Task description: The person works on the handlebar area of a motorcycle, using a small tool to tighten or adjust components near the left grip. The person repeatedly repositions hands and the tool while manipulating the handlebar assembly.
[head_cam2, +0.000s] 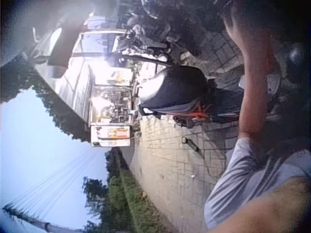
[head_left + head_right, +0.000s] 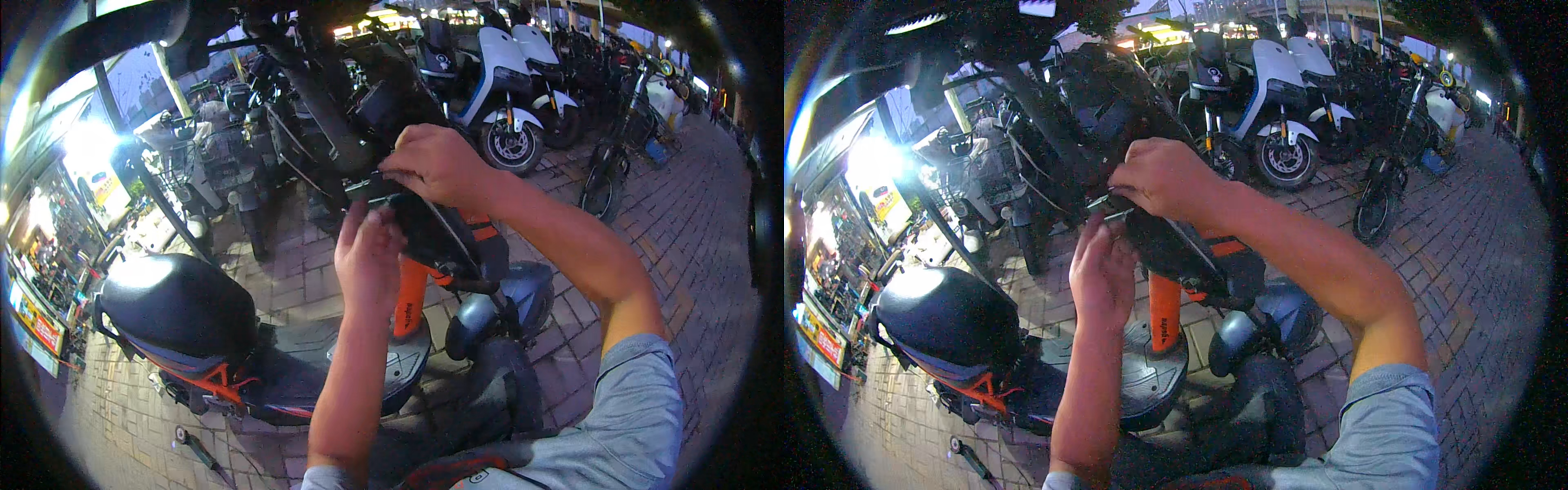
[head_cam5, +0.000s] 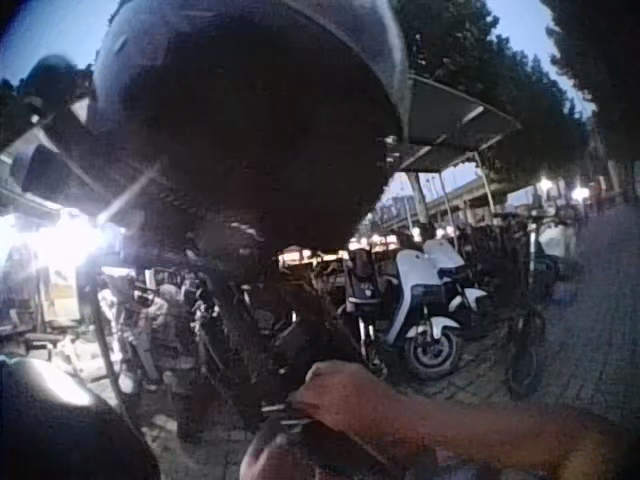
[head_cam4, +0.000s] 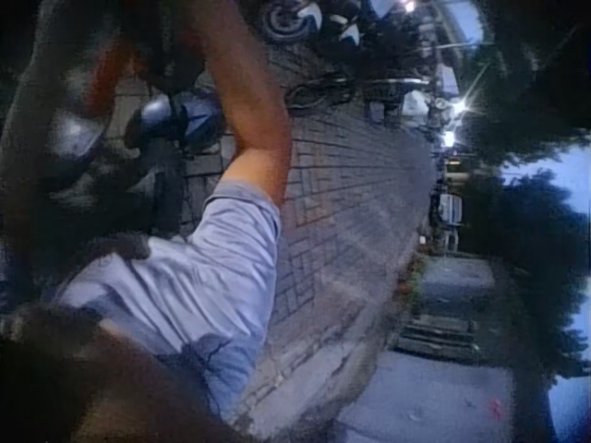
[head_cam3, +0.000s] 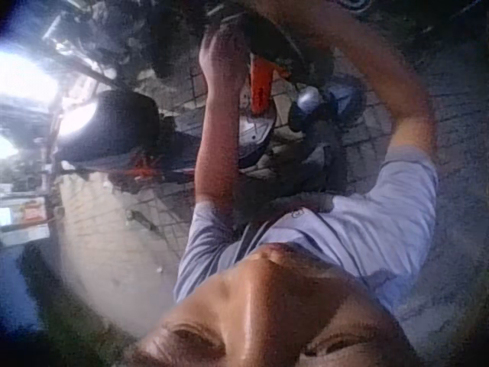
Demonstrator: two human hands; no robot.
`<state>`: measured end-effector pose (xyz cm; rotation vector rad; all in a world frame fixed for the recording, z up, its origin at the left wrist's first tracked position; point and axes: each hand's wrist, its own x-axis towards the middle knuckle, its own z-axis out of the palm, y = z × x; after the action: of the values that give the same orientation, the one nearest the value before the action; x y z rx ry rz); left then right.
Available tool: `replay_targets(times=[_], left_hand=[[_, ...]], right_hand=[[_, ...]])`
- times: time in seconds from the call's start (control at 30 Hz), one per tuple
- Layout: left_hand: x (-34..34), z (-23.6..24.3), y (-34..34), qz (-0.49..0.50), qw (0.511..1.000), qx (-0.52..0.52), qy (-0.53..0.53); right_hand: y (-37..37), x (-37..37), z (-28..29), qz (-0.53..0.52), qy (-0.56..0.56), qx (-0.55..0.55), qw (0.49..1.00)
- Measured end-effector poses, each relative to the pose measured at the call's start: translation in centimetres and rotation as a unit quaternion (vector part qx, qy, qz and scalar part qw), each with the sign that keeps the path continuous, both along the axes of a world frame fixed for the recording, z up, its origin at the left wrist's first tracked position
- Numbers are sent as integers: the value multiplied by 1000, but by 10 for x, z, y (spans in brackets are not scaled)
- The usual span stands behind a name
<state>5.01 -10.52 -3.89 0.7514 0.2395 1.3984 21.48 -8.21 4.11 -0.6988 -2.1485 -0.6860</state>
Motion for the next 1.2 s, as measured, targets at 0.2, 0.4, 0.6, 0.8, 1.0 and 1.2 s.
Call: replay_targets(times=[0.2,0.4,0.6,0.8,1.0,1.2], left_hand=[[8,-3,27,-92,984,-23,-150],[15,2,35,-197,960,9,-198],[15,-8,45,-180,971,-25,-157],[17,-19,57,-140,983,2,-119],[-1,-18,47,-94,992,-22,-82],[1,31,-10,316,875,103,353]], right_hand=[[11,1,10,-10,54,-68,996],[25,-2,5,6,-7,21,1000],[17,-4,-3,14,-87,126,988],[18,1,-13,8,-69,153,986],[26,-8,4,-15,39,-30,999],[21,-4,11,26,92,-122,988]])
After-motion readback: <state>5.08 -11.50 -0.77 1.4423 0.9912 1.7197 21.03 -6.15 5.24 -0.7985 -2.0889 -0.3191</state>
